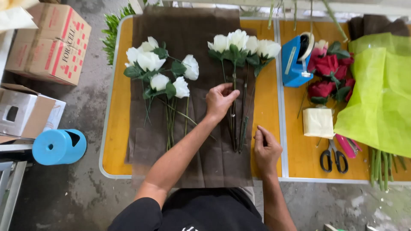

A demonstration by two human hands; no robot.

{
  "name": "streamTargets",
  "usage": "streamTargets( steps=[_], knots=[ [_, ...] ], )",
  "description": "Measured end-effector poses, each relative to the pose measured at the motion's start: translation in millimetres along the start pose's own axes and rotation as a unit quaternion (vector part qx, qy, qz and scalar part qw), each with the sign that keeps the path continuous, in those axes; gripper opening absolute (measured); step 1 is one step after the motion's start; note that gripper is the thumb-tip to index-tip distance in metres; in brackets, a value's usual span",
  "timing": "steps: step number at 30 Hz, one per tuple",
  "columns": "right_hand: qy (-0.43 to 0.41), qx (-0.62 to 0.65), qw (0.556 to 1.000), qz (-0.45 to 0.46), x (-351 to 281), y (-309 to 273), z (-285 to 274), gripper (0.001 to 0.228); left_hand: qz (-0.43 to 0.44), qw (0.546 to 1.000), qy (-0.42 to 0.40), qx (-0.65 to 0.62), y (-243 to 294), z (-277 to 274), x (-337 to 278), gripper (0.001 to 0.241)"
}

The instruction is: Sorting and arranging white roses on a table and preparing a floral foam block for an arrangement.

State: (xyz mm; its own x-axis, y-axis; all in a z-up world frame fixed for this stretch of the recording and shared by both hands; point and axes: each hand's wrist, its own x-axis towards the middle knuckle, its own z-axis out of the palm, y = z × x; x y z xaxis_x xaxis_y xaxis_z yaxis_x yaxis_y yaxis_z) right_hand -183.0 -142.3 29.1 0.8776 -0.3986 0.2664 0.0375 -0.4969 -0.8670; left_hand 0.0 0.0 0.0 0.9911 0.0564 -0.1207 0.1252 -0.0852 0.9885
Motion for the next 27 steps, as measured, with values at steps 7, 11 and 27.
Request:
streamTargets(
  steps=[7, 11, 27],
  knots=[
    [-0.005, 0.021, 0.999, 0.025, -1, -2, 0, 0.022, -0.003, 1.0, -0.001, -0.013, -3, 2, -3, 0.032],
    [0.001, 0.013, 1.0, 0.019, 0, -3, 1, 0.021, -0.007, 1.0, -0.001, -0.007, -6, 2, -1, 0.033],
    [0.001, -0.065, 0.998, 0.004, -7, -12, 4, 0.02, 0.105, 0.985, 0.058, 0.122, 9, 7, -26, 0.048]
  ],
)
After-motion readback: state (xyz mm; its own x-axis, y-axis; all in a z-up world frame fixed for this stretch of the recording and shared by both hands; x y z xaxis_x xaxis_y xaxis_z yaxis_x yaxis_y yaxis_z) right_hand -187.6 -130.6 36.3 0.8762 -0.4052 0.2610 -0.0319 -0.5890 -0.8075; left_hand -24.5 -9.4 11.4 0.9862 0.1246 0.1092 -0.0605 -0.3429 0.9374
